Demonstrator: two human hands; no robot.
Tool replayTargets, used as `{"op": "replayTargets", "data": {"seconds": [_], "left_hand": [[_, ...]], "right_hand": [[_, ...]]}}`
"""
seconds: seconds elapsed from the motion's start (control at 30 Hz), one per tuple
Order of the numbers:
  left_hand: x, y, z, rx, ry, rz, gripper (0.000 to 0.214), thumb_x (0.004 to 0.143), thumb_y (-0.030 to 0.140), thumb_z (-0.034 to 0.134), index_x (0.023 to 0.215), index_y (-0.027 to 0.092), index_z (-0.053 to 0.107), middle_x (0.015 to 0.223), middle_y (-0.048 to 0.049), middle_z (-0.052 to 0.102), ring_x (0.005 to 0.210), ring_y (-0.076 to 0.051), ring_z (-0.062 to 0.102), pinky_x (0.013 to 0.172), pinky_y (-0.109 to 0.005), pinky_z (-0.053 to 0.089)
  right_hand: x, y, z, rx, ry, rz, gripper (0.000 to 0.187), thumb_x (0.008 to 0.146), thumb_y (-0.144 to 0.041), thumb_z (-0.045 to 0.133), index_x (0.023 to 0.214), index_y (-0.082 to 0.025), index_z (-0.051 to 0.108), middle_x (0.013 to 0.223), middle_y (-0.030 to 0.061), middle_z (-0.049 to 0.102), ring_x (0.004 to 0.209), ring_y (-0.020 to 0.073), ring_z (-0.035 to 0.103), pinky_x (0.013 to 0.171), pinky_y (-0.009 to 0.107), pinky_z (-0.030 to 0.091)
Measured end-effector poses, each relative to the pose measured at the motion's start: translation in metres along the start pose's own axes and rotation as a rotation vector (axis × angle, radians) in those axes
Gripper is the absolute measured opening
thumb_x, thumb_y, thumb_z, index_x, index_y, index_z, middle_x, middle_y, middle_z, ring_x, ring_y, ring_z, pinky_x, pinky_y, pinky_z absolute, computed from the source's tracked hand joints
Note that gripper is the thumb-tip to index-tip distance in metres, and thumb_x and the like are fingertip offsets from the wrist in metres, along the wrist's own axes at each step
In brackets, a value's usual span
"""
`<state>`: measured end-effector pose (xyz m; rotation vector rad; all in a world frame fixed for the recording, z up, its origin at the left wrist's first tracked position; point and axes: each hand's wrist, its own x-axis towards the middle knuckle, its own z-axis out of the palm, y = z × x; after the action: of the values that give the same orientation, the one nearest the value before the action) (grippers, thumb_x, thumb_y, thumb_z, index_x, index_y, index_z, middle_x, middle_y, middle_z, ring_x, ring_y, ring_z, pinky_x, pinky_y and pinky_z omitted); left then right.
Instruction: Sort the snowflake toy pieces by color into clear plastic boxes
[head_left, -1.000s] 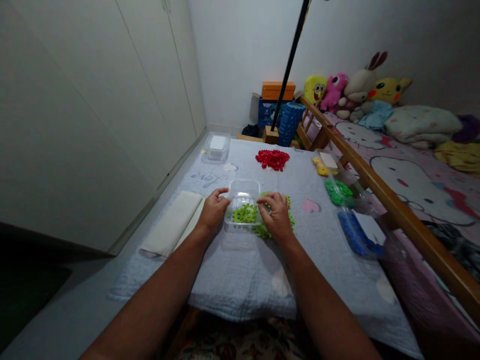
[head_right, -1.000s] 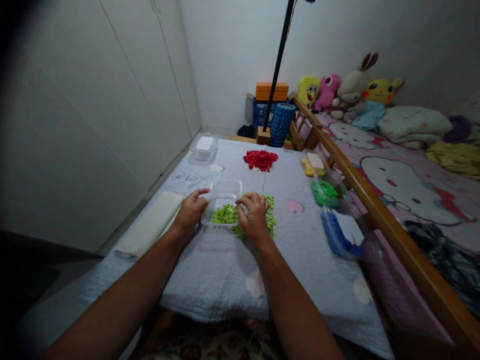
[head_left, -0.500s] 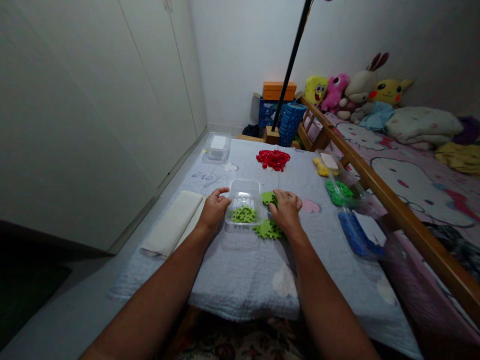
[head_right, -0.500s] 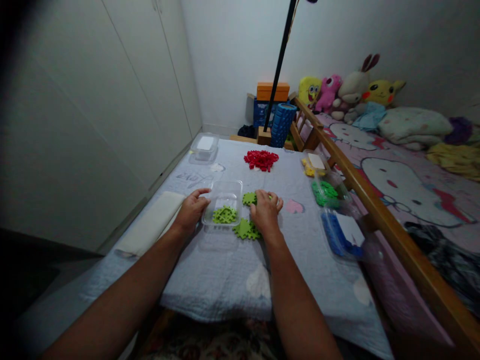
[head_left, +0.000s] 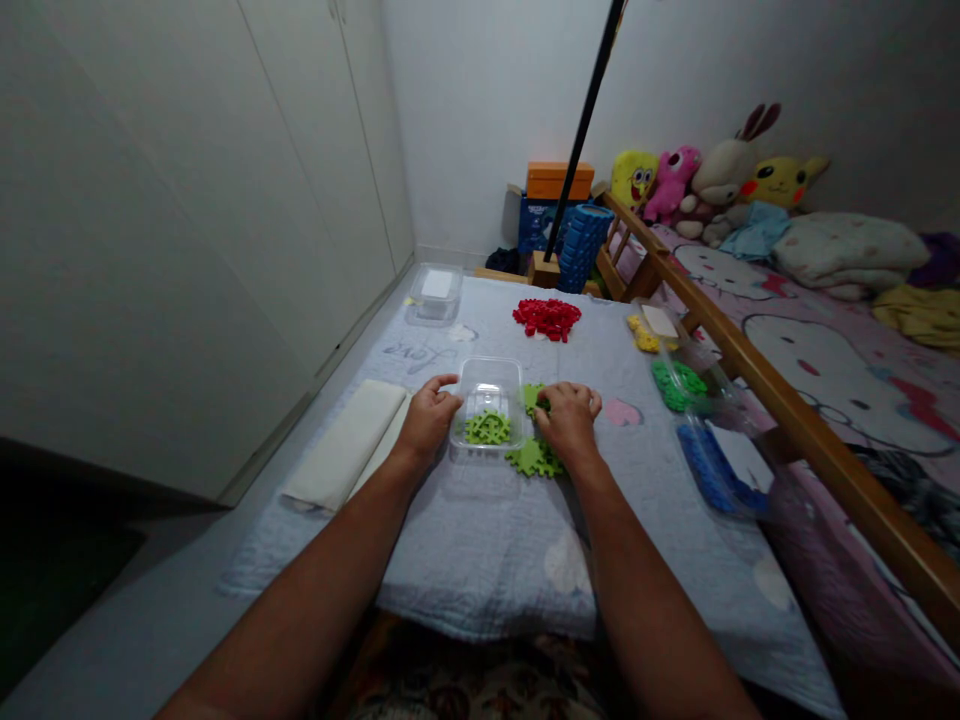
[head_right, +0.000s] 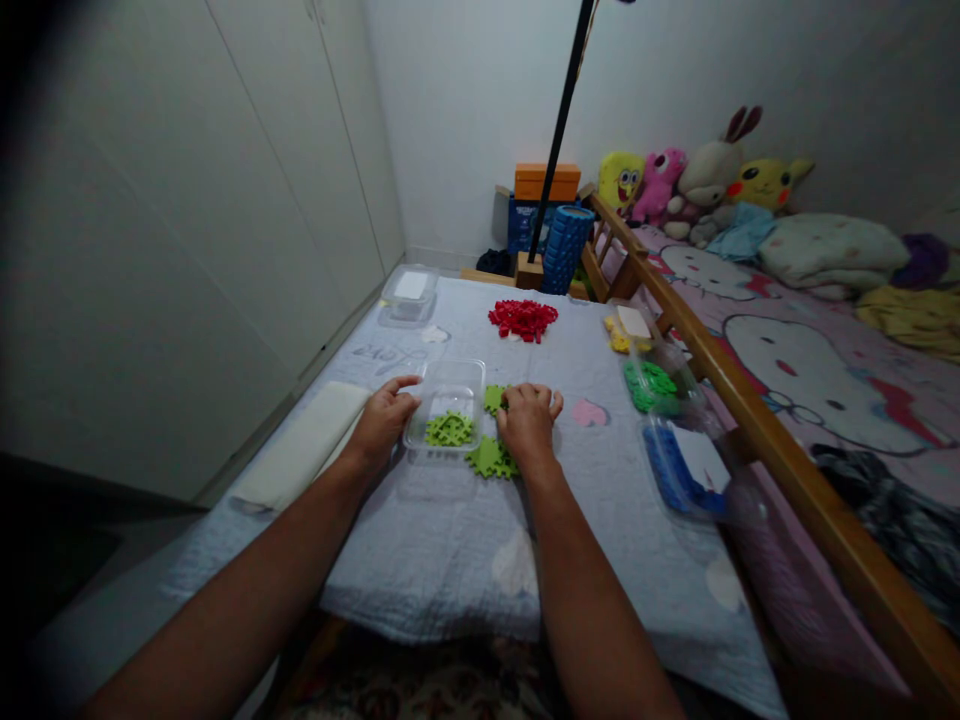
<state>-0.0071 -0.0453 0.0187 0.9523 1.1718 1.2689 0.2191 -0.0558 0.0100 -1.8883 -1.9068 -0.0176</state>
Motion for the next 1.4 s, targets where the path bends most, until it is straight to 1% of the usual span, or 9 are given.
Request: {"op": "replayTargets", "data": {"seconds": [0.23, 0.4, 0.5, 0.67, 0.8, 1.07, 1.17, 1.27, 1.4], "left_hand": [[0.0, -0.001, -0.001, -0.005, -0.004, -0.012, 0.053, 0.063, 0.032, 0.073, 0.112, 0.016, 0.063, 0.052, 0.0135, 0.038, 0.044, -0.008, 0.03, 0.047, -0.022, 0.022], [0.0, 0.0, -0.001, 0.001, 0.006, -0.005, 0.052, 0.062, 0.032, 0.072, 0.11, 0.015, 0.063, 0.051, 0.0137, 0.037, 0.044, -0.008, 0.03, 0.047, -0.022, 0.022], [0.0, 0.001, 0.0, -0.005, -0.001, -0.018, 0.054, 0.061, 0.032, 0.071, 0.111, 0.015, 0.061, 0.051, 0.014, 0.039, 0.044, -0.008, 0.032, 0.047, -0.022, 0.025], [0.001, 0.001, 0.001, -0.011, 0.0, -0.024, 0.055, 0.06, 0.033, 0.072, 0.111, 0.015, 0.062, 0.051, 0.0138, 0.04, 0.044, -0.008, 0.032, 0.047, -0.022, 0.026], [0.002, 0.0, 0.0, -0.021, -0.007, -0.012, 0.054, 0.061, 0.032, 0.073, 0.111, 0.015, 0.062, 0.052, 0.0134, 0.042, 0.045, -0.008, 0.034, 0.048, -0.022, 0.027], [0.002, -0.001, -0.001, -0.012, -0.018, 0.003, 0.053, 0.063, 0.033, 0.073, 0.112, 0.014, 0.063, 0.053, 0.0133, 0.04, 0.046, -0.008, 0.032, 0.049, -0.022, 0.026], [0.002, -0.001, -0.001, 0.0, -0.01, 0.003, 0.052, 0.063, 0.033, 0.072, 0.111, 0.014, 0.064, 0.053, 0.0131, 0.039, 0.046, -0.008, 0.031, 0.048, -0.022, 0.025], [0.002, -0.002, -0.001, 0.006, -0.003, 0.003, 0.052, 0.062, 0.033, 0.071, 0.11, 0.014, 0.064, 0.053, 0.0131, 0.038, 0.046, -0.008, 0.031, 0.048, -0.022, 0.025], [0.002, -0.002, -0.002, 0.013, -0.002, 0.0, 0.053, 0.062, 0.033, 0.071, 0.111, 0.014, 0.065, 0.054, 0.0125, 0.039, 0.046, -0.008, 0.032, 0.048, -0.022, 0.025]], "right_hand": [[0.0, -0.003, -0.004, -0.011, 0.027, 0.013, 0.013, 0.082, -0.02, 0.065, 0.093, -0.022, 0.072, 0.106, 0.0111, 0.072, 0.111, 0.0329, 0.051, 0.108, 0.054, 0.028], [0.002, 0.001, -0.015, 0.074, 0.196, 0.06, 0.012, 0.081, -0.023, 0.064, 0.092, -0.023, 0.069, 0.101, 0.0095, 0.069, 0.108, 0.0314, 0.051, 0.103, 0.049, 0.032], [0.0, -0.003, -0.023, 0.218, 0.275, 0.004, 0.011, 0.083, -0.027, 0.063, 0.093, -0.024, 0.067, 0.1, 0.007, 0.068, 0.107, 0.0296, 0.052, 0.102, 0.045, 0.035], [-0.011, -0.027, -0.028, 0.377, 0.1, -0.208, 0.013, 0.083, -0.024, 0.064, 0.096, -0.025, 0.067, 0.105, 0.0054, 0.069, 0.112, 0.0275, 0.053, 0.103, 0.042, 0.036], [-0.017, -0.04, -0.027, 0.364, -0.056, -0.269, 0.015, 0.082, -0.022, 0.066, 0.097, -0.025, 0.069, 0.109, 0.0053, 0.07, 0.117, 0.0288, 0.051, 0.108, 0.046, 0.031], [-0.019, -0.039, -0.026, 0.413, -0.094, -0.291, 0.013, 0.082, -0.022, 0.064, 0.094, -0.025, 0.069, 0.11, 0.0039, 0.075, 0.12, 0.029, 0.052, 0.115, 0.05, 0.025], [-0.014, -0.03, -0.026, 0.416, -0.002, -0.228, 0.012, 0.085, -0.023, 0.06, 0.092, -0.024, 0.07, 0.108, 0.0043, 0.076, 0.116, 0.0268, 0.056, 0.11, 0.045, 0.03], [-0.008, -0.013, -0.025, 0.343, 0.083, -0.068, 0.016, 0.089, -0.022, 0.054, 0.09, -0.023, 0.07, 0.106, 0.0062, 0.076, 0.113, 0.0261, 0.057, 0.106, 0.042, 0.034], [-0.003, 0.007, -0.019, 0.153, 0.082, 0.113, 0.02, 0.089, -0.022, 0.055, 0.096, -0.022, 0.074, 0.113, 0.0089, 0.074, 0.116, 0.0295, 0.053, 0.103, 0.044, 0.033]]}}
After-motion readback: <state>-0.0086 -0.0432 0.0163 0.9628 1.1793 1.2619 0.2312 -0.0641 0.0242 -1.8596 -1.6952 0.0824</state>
